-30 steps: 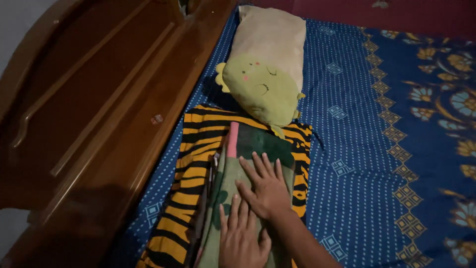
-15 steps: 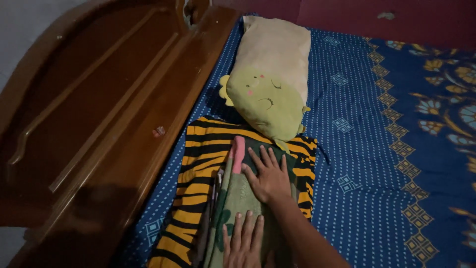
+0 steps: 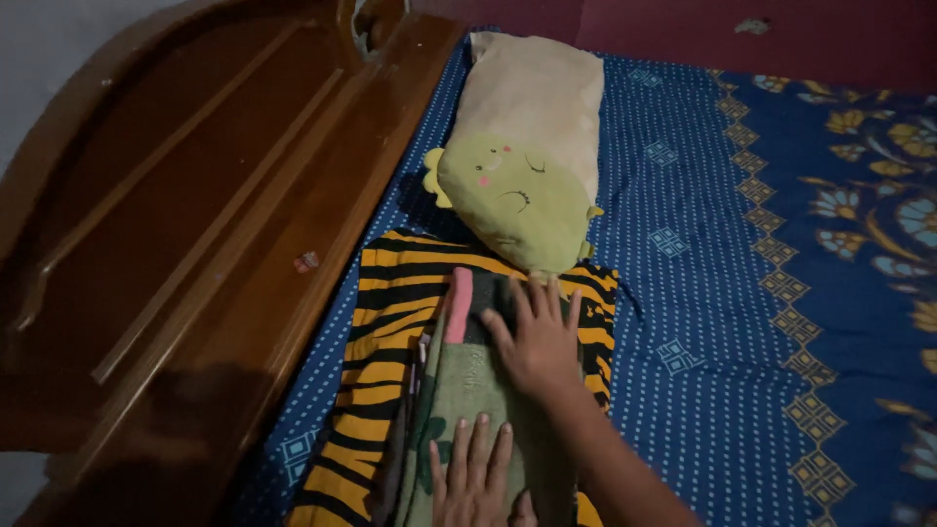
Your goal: The recorder tidies items on a desk and smoothes a bedsheet in a bedroom.
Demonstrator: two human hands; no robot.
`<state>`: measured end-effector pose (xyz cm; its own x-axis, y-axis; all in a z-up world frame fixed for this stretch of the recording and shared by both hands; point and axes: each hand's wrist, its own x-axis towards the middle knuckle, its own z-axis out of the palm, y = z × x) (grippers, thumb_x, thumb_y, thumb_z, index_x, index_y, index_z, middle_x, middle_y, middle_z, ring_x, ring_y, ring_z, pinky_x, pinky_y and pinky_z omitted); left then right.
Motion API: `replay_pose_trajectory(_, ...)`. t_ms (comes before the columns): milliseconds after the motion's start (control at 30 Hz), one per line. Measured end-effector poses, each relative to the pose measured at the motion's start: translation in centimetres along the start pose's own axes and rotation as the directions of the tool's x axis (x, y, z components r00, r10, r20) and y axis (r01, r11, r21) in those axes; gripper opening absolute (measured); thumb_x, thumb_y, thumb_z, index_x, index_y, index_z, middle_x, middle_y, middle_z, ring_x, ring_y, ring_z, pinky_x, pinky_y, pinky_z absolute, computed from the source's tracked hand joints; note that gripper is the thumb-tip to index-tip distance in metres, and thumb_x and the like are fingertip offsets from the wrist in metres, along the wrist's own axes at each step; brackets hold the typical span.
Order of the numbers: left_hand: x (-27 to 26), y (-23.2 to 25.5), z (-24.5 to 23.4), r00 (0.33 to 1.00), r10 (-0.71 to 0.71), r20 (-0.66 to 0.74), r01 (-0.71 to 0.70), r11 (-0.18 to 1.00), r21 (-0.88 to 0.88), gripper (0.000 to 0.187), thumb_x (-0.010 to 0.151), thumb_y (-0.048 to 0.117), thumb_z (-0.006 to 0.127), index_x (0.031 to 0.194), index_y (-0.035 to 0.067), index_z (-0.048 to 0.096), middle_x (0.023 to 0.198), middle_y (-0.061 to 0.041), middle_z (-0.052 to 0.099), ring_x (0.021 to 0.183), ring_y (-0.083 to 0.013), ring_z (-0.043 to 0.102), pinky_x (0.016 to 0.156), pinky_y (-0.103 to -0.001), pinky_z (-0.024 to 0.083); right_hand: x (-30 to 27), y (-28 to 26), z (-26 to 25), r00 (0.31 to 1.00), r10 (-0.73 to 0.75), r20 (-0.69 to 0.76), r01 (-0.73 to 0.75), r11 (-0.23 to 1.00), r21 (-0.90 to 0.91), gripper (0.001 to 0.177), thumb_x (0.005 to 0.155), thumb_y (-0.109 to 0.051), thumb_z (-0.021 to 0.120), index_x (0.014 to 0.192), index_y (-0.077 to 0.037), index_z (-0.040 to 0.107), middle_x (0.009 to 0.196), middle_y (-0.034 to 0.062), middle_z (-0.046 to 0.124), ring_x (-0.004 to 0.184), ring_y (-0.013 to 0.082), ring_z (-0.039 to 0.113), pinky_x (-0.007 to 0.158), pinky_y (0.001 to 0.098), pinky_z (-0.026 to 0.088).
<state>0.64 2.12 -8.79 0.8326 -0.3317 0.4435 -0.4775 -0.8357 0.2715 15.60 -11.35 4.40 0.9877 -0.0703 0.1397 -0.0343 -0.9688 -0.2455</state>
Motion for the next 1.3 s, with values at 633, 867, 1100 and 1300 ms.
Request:
replay_pose_trajectory(633, 2.0, 2.5, -5.3, 0.96, -0.122, 0.253, 0.128, 0.992, -0.006, 0.084, 0.085, 0.043, 0.06, 0.158, 0.013, 0.032, 0.166, -0.019, 0.021, 0.153, -0.0436, 0.011, 0.116, -0.074, 0.001, -12.3, 3.8, 4.0, 0.981, 0.036, -0.188, 0.046, 0.91, 0.413, 0.072, 0.097, -0.042, 0.06, 0.156, -0.009, 0.037, 0.165, 0.0216, 0.029, 0.152, 0.046, 0.022, 0.12, 0.0535, 0.021)
replay_pose_trajectory(867, 1.7, 2.9, -5.6, 0.994, -0.083, 0.074, 0.082, 0.996, 0.023, 0.072, 0.09, 0.044, 0.055, 0.152, 0.012, 0.04, 0.16, -0.019, 0.03, 0.149, -0.0415, 0.018, 0.115, -0.069, 0.007, -16.6, 5.0, 5.0, 0.992, 0.054, -0.112, 0.007, 0.874, 0.485, 0.077, 0.097, -0.04, 0.059, 0.16, -0.009, 0.028, 0.168, 0.0197, 0.022, 0.155, 0.0374, 0.019, 0.118, 0.0544, 0.016)
replay_pose_trajectory(1100, 2.6, 3.8, -7.4, 0.956, -0.167, 0.24, 0.161, 0.986, 0.047, 0.077, 0.087, 0.042, 0.056, 0.156, 0.013, 0.037, 0.163, -0.018, 0.027, 0.153, -0.0421, 0.014, 0.118, -0.07, 0.005, -19.7, 6.3, 3.9, 0.977, 0.168, 0.13, -0.208, 0.879, 0.429, 0.08, 0.095, -0.042, 0.058, 0.165, -0.015, 0.028, 0.162, 0.0091, 0.035, 0.154, 0.0262, 0.023, 0.119, 0.0549, 0.009)
replay_pose_trajectory(1300, 4.0, 5.0, -9.9, 0.911, -0.237, 0.338, 0.215, 0.971, 0.102, 0.078, 0.088, 0.041, 0.055, 0.157, 0.016, 0.032, 0.165, -0.015, 0.024, 0.154, -0.0394, 0.011, 0.116, -0.065, 0.002, -16.6, 10.7, 2.7, 0.978, 0.2, -0.06, -0.155, 0.889, 0.431, 0.054, 0.102, -0.04, 0.051, 0.146, -0.01, 0.049, 0.151, 0.0106, 0.052, 0.153, 0.0292, 0.035, 0.122, 0.0459, 0.025)
